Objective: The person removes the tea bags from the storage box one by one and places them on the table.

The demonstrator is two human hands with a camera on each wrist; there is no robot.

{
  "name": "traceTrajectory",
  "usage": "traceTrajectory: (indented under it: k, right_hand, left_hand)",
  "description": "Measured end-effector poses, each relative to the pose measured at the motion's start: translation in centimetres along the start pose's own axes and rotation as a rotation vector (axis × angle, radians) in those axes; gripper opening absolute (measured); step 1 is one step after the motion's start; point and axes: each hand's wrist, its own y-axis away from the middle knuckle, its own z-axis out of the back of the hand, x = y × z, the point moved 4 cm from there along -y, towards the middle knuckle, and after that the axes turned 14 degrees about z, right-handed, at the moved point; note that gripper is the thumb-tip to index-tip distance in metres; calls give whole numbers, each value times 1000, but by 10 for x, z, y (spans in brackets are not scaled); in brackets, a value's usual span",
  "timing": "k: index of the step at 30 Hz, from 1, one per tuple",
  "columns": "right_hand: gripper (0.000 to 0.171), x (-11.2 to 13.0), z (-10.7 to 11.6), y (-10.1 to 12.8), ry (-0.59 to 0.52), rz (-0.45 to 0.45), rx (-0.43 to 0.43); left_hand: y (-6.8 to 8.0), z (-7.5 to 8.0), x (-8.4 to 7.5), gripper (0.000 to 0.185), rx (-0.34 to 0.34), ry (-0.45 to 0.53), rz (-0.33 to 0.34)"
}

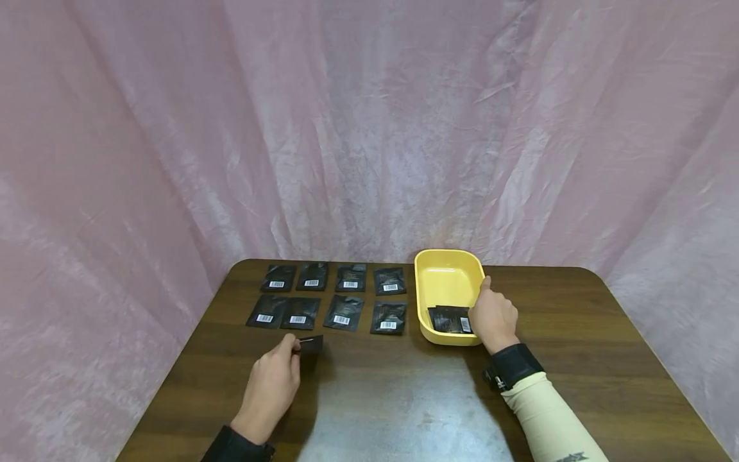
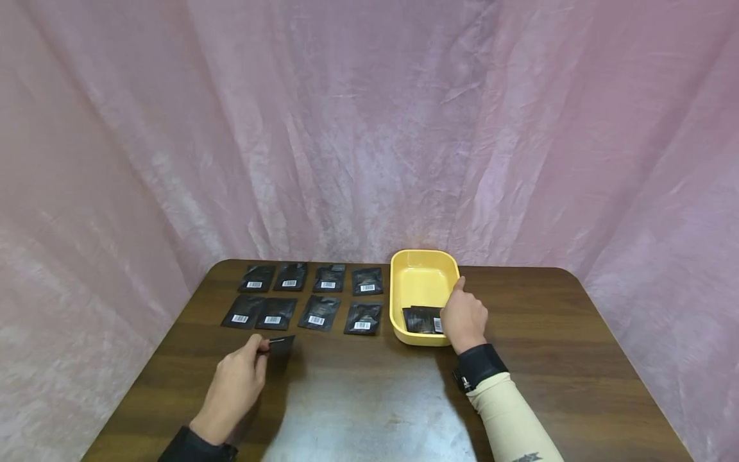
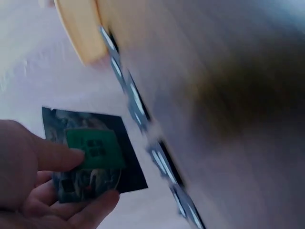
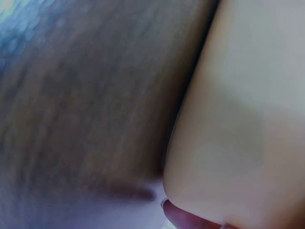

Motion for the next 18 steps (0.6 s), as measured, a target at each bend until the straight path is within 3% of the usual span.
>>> traceTrajectory:
  k: [5,9,14,18]
  right_hand:
    - [80,-1,2,0,-2,5,-3]
    - [81,-2,1,0,0,3,2]
    - [82,-2,1,1,-1,5,4]
    - [82,-1,1,1,-4,7,6]
  left_hand:
    - [0,17,44,12,68,-45,42]
    - [-4,24,69,13,104,-77,52]
    - [-16,24,90,16,102,-140,20]
    - [-27,19,100,30,151,-214,14]
